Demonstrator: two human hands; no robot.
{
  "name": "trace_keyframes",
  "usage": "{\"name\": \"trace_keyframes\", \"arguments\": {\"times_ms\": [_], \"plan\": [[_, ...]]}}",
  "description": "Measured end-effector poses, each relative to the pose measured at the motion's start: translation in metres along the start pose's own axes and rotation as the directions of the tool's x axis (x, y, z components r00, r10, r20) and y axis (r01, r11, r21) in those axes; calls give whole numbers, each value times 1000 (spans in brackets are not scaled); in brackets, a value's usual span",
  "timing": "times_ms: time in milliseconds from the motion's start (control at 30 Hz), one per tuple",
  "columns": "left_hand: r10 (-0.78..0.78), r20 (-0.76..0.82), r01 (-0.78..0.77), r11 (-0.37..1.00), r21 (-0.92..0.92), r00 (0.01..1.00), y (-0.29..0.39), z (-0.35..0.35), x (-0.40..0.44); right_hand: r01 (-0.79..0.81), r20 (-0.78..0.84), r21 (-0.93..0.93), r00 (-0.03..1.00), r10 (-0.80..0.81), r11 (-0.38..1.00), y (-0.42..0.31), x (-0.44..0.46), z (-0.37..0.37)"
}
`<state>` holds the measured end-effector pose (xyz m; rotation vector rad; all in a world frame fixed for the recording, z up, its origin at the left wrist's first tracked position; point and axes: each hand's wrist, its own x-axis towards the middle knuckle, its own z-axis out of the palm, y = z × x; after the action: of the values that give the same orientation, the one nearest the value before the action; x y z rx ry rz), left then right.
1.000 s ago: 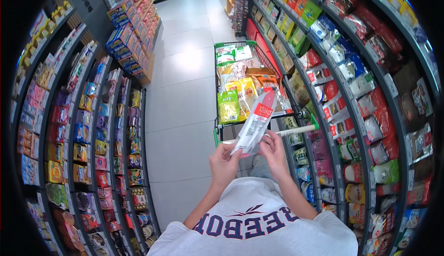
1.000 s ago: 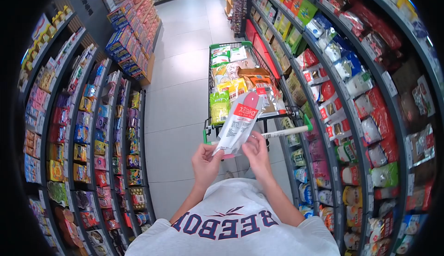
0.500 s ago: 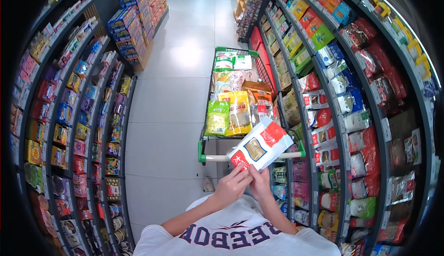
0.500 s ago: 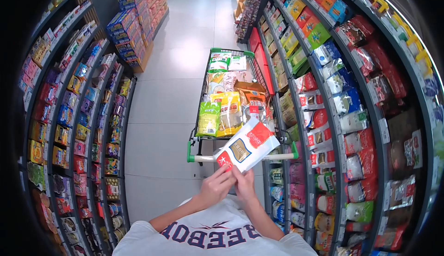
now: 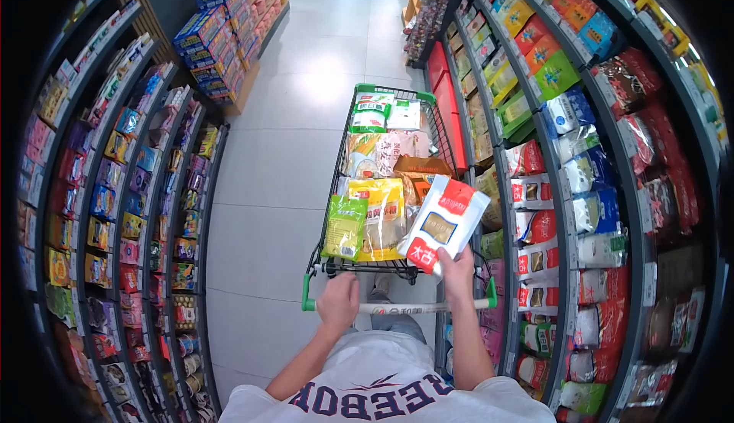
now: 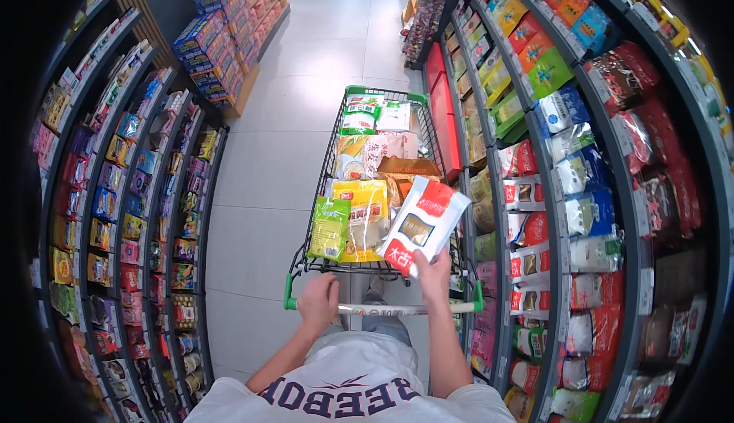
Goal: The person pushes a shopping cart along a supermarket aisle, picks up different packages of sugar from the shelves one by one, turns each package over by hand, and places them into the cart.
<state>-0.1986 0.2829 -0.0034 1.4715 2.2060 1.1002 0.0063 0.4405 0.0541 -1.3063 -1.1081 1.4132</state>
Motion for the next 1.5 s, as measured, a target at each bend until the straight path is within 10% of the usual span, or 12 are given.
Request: {"name": "trace_keyframes", "arguments": {"times_ms": [167,933,1033,1267,1500], "plan": [[-365,-41,367,917,155,930,11,18,13,59,39,61,997,-61,996,-13,109,-14],[-359,-70,357,849,390,931,18,41,33,-68,106,46,992,63,997,105,525,79],[-372,-74,371,844,388,925,17,42,37,-185,0,-335,980,197,924,139,544,78],[-414,-87,410,810,418,906,20,46,40,17,118,-413,992,34,910,186,537,79],[-426,-39,398,804,441,904,21,45,48,175,264,-371,961,-76,912,76,456,50]]}}
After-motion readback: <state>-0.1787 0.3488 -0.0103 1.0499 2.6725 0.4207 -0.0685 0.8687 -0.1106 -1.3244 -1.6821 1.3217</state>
